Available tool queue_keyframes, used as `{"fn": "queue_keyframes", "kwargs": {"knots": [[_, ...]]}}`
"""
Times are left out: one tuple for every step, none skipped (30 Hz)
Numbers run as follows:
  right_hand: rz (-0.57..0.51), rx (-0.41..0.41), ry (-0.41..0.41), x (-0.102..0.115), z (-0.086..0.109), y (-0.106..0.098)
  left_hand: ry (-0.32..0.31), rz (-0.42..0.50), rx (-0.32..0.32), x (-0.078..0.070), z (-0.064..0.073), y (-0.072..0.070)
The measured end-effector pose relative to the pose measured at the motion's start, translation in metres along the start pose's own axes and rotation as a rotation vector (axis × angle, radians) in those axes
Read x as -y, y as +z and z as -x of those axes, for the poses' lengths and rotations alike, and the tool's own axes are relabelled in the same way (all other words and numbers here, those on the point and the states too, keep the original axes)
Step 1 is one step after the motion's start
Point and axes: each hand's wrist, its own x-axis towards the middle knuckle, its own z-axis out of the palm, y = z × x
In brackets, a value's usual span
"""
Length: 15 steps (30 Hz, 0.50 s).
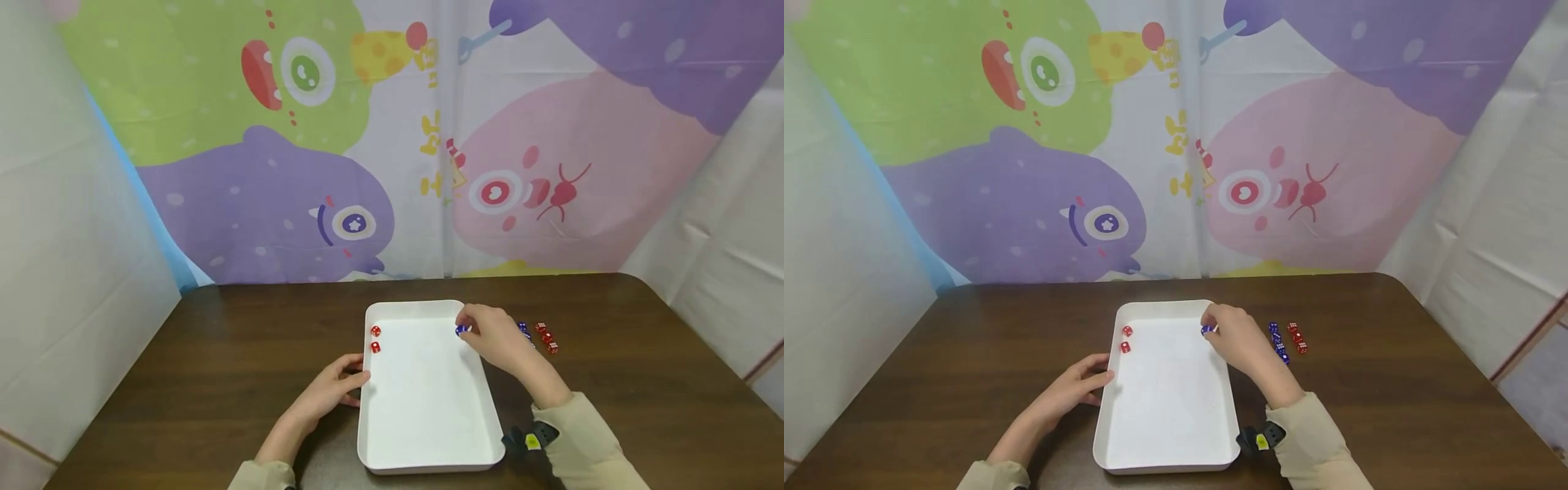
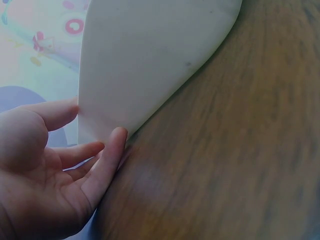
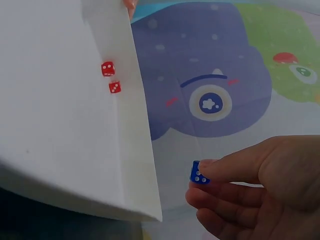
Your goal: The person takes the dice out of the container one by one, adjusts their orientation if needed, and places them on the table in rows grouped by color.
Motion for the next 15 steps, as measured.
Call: {"fn": "queue_keyframes", "kwargs": {"knots": [[0.004, -0.006, -0.002, -0.001, 0.002, 0.0, -0.002, -0.003, -0.001, 0.0, 0.0, 0.0], [0.003, -0.012, -0.001, -0.002, 0.003, 0.0, -0.004, -0.006, -0.002, 0.0, 0.0, 0.0], [0.007, -0.018, -0.003, -0.004, 0.005, -0.001, -0.005, -0.006, -0.007, 0.0, 0.001, 0.0], [0.006, -0.028, -0.008, -0.005, 0.007, -0.001, -0.006, -0.007, -0.009, 0.0, 0.001, 0.0], [0.006, -0.036, -0.011, -0.006, 0.009, -0.001, -0.005, -0.008, -0.01, 0.0, 0.001, 0.0], [0.006, -0.045, -0.015, -0.007, 0.011, -0.001, -0.004, -0.009, -0.009, 0.0, 0.002, 0.0], [0.005, -0.054, -0.018, -0.008, 0.012, -0.002, -0.004, -0.009, -0.009, 0.0, 0.002, 0.0], [0.005, -0.062, -0.019, -0.009, 0.014, -0.002, -0.004, -0.007, -0.01, 0.0, 0.002, 0.001], [0.005, -0.068, -0.019, -0.01, 0.016, -0.003, -0.002, -0.005, -0.012, -0.001, 0.002, 0.001], [0.002, -0.074, -0.017, -0.011, 0.017, -0.003, -0.001, -0.006, -0.009, -0.001, 0.002, 0.001], [0.002, -0.077, -0.014, -0.013, 0.019, -0.004, 0.0, -0.008, -0.006, -0.001, 0.002, 0.001], [0.0, -0.079, -0.009, -0.014, 0.021, -0.004, 0.001, -0.006, -0.008, -0.001, 0.002, 0.001], [-0.003, -0.076, -0.004, -0.016, 0.022, -0.005, 0.001, -0.004, -0.01, -0.001, 0.001, 0.001], [-0.005, -0.073, 0.004, -0.017, 0.024, -0.005, 0.001, -0.005, -0.01, -0.001, 0.001, 0.001], [-0.008, -0.068, 0.006, -0.019, 0.026, -0.005, 0.002, -0.007, -0.008, -0.001, 0.001, 0.001]]}}
